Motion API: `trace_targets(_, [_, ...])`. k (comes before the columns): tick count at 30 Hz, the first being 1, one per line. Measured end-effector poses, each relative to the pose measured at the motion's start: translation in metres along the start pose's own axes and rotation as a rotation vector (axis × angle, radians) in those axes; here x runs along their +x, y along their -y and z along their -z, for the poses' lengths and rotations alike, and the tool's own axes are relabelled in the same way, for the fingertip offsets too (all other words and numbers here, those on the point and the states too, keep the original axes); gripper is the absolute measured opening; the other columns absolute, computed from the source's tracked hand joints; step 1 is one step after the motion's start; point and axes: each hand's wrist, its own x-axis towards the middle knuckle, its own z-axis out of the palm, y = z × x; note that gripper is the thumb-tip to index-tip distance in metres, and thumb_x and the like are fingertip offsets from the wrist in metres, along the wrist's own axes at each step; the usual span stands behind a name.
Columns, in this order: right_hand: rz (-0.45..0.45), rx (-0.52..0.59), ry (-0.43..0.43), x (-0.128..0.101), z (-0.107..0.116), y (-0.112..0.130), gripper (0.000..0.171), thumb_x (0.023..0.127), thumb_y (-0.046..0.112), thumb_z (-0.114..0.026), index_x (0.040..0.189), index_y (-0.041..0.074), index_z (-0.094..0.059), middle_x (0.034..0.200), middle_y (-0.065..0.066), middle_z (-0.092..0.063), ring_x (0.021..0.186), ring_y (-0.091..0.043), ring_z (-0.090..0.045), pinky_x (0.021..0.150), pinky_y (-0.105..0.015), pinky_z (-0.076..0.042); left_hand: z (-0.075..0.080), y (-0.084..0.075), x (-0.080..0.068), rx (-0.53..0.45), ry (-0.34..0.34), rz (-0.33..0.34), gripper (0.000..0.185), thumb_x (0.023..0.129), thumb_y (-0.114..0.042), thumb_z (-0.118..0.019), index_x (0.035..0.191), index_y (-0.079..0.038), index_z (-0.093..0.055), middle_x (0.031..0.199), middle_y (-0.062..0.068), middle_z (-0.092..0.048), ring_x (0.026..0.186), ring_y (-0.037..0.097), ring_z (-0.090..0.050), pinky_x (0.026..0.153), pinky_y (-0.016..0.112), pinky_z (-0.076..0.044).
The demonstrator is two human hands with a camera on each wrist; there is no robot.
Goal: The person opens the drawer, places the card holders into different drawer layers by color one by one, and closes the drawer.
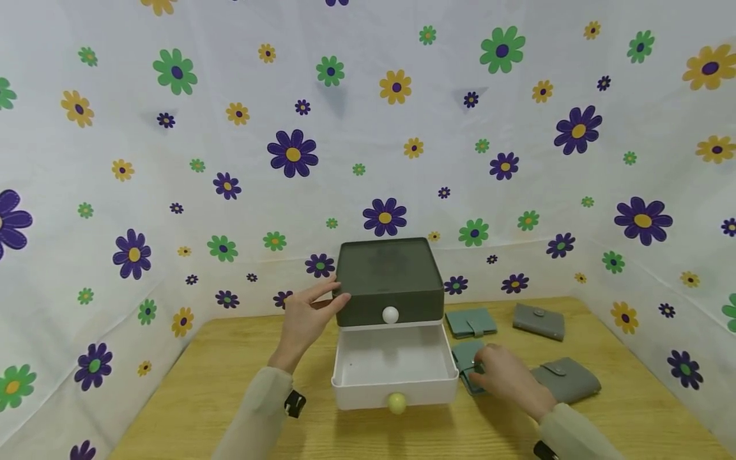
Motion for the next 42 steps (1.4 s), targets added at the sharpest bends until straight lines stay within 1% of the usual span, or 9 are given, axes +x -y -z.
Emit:
trace_targets(4, [-0.017, -0.034, 0.011, 0.000, -0.004, -0.002, 0.026, 0.079, 0.024, -0.081, 0.090, 0.003, -0.070, 0.087, -0.008, -0.064, 0.080, -0.023, -0.063, 0.071, -0.043, -0.056, 0.000, 0.001, 0.000, -0.002, 0.003, -0.002, 0.045, 0.085, -0.039, -0.077, 0.119, -0.011, -0.072, 0.135, 0.005, -0.062, 0.122, 0.023, -0.061, 0.086, 0.029, -0.058])
trace_targets(8, [-0.062, -0.018, 0.051, -0.001, -0.008, -0.004, 0.039, 0.078, 0.035, -0.082, 0.096, 0.007, -0.063, 0.090, -0.009, -0.060, 0.075, -0.022, -0.057, 0.063, -0.041, -0.051, 0.000, 0.003, 0.000, -0.011, -0.006, -0.014, 0.042, 0.085, -0.037, -0.077, 0.118, -0.011, -0.072, 0.134, 0.006, -0.062, 0.121, 0.023, -0.062, 0.084, 0.028, -0.058])
trace_targets(11, [-0.088, 0.000, 0.090, -0.001, -0.011, -0.005, 0.047, 0.077, 0.039, -0.083, 0.102, 0.009, -0.058, 0.091, -0.010, -0.057, 0.070, -0.021, -0.053, 0.058, -0.038, -0.047, 0.000, 0.004, 0.001, -0.025, -0.012, -0.028, 0.041, 0.085, -0.035, -0.077, 0.117, -0.010, -0.073, 0.134, 0.008, -0.062, 0.120, 0.023, -0.063, 0.084, 0.027, -0.058])
trace_targets(14, [-0.083, 0.002, 0.106, 0.000, -0.011, -0.004, 0.048, 0.076, 0.034, -0.084, 0.105, 0.008, -0.056, 0.091, -0.010, -0.057, 0.071, -0.021, -0.055, 0.058, -0.039, -0.049, 0.000, 0.004, 0.001, -0.037, -0.012, -0.031, 0.042, 0.085, -0.037, -0.077, 0.117, -0.011, -0.073, 0.134, 0.007, -0.062, 0.120, 0.023, -0.062, 0.083, 0.027, -0.058])
trace_targets(18, [-0.082, -0.007, 0.117, 0.001, -0.008, -0.003, 0.044, 0.075, 0.023, -0.084, 0.107, 0.006, -0.058, 0.090, -0.009, -0.058, 0.077, -0.022, -0.058, 0.066, -0.042, -0.053, 0.001, 0.003, 0.001, -0.050, -0.009, -0.021, 0.043, 0.084, -0.038, -0.077, 0.117, -0.012, -0.073, 0.134, 0.006, -0.062, 0.120, 0.023, -0.063, 0.083, 0.026, -0.058])
trace_targets(23, [-0.095, -0.002, 0.139, 0.000, -0.007, -0.004, 0.044, 0.076, 0.023, -0.084, 0.109, 0.007, -0.059, 0.092, -0.006, -0.063, 0.082, -0.020, -0.059, 0.071, -0.043, -0.054, 0.001, 0.002, -0.001, -0.060, -0.007, 0.001, 0.043, 0.083, -0.039, -0.078, 0.117, -0.013, -0.073, 0.135, 0.003, -0.062, 0.119, 0.022, -0.063, 0.082, 0.025, -0.058])
trace_targets(31, [-0.087, 0.047, 0.123, 0.002, -0.007, -0.009, 0.037, 0.071, 0.017, -0.083, 0.100, 0.009, -0.061, 0.081, -0.003, -0.062, 0.069, -0.016, -0.049, 0.061, -0.032, -0.043, 0.000, 0.004, -0.002, -0.062, -0.008, -0.002, 0.044, 0.083, -0.041, -0.078, 0.117, -0.013, -0.073, 0.135, 0.003, -0.062, 0.118, 0.022, -0.064, 0.082, 0.025, -0.058])
trace_targets(38, [-0.131, 0.068, 0.124, -0.001, -0.005, -0.011, 0.038, 0.069, 0.021, -0.082, 0.097, 0.007, -0.061, 0.079, -0.002, -0.060, 0.069, -0.016, -0.050, 0.059, -0.031, -0.044, 0.001, 0.005, -0.002, -0.061, -0.013, -0.026, 0.042, 0.084, -0.037, -0.078, 0.116, -0.011, -0.073, 0.134, 0.008, -0.062, 0.117, 0.025, -0.065, 0.081, 0.026, -0.059])
trace_targets(42, [-0.144, 0.080, 0.108, -0.002, -0.001, -0.013, 0.039, 0.069, 0.021, -0.082, 0.098, 0.008, -0.060, 0.076, -0.001, -0.058, 0.068, -0.016, -0.050, 0.057, -0.029, -0.042, 0.001, 0.004, 0.000, -0.054, -0.009, -0.030, 0.042, 0.084, -0.037, -0.077, 0.116, -0.011, -0.073, 0.135, 0.007, -0.061, 0.119, 0.023, -0.064, 0.082, 0.025, -0.058])
